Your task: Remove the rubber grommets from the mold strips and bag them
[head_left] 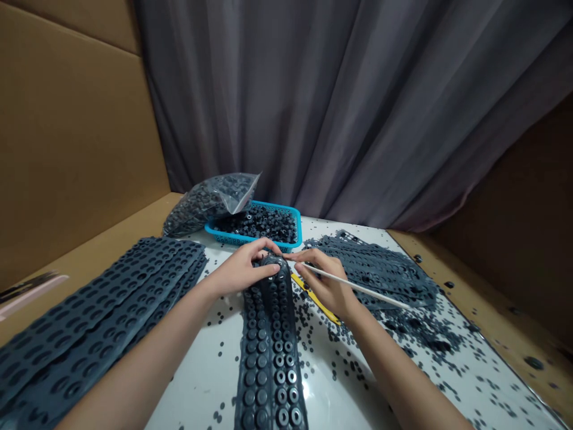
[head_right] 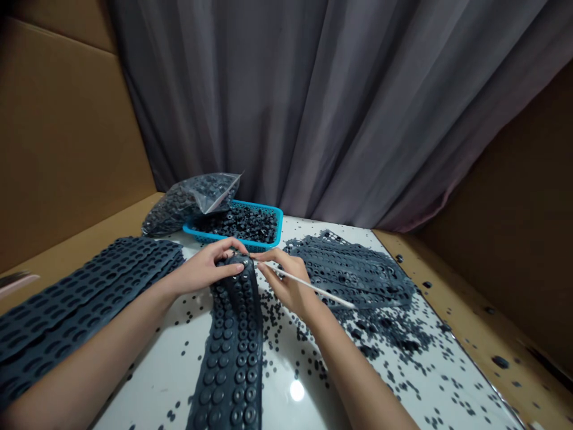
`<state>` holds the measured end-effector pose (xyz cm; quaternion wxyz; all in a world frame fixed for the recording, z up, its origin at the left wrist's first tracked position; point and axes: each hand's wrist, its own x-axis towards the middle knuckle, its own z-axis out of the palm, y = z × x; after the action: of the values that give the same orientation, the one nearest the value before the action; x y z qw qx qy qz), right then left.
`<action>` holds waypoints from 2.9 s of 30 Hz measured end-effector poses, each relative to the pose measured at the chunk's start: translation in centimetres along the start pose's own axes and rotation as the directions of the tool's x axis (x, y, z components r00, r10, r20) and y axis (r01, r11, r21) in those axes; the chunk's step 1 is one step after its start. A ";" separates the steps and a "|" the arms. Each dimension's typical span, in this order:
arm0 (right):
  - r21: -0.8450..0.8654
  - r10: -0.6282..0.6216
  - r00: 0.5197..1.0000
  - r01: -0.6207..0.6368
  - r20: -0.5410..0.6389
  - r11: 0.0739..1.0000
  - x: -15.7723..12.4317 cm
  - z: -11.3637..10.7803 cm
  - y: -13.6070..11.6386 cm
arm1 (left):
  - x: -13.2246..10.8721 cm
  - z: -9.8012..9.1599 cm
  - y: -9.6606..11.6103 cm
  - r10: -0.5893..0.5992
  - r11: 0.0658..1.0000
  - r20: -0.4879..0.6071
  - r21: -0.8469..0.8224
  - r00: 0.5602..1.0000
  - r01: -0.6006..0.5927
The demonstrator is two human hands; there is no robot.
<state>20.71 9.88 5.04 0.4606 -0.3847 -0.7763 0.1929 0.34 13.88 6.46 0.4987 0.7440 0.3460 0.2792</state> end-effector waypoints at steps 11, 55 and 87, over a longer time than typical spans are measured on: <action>0.250 0.181 0.980 -0.154 -0.088 0.956 0.1 -0.1 -0.6 | -0.1 -0.3 0.4 0.039 0.995 0.017 0.092 0.999 -0.041; 0.043 -0.037 0.984 0.030 0.174 0.999 -4.7 -0.2 -7.6 | -13.3 5.1 -0.8 0.300 0.740 0.085 0.608 0.950 -0.288; -0.145 -0.387 0.823 0.481 0.416 0.865 -14.5 4.8 -5.5 | -21.3 12.9 -4.5 0.525 0.472 0.032 0.821 0.851 -0.322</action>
<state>18.27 -4.55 -2.01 0.2854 -0.2060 -0.9344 0.0551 -3.82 -8.90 -3.72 -0.0187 0.9116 0.2908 0.2899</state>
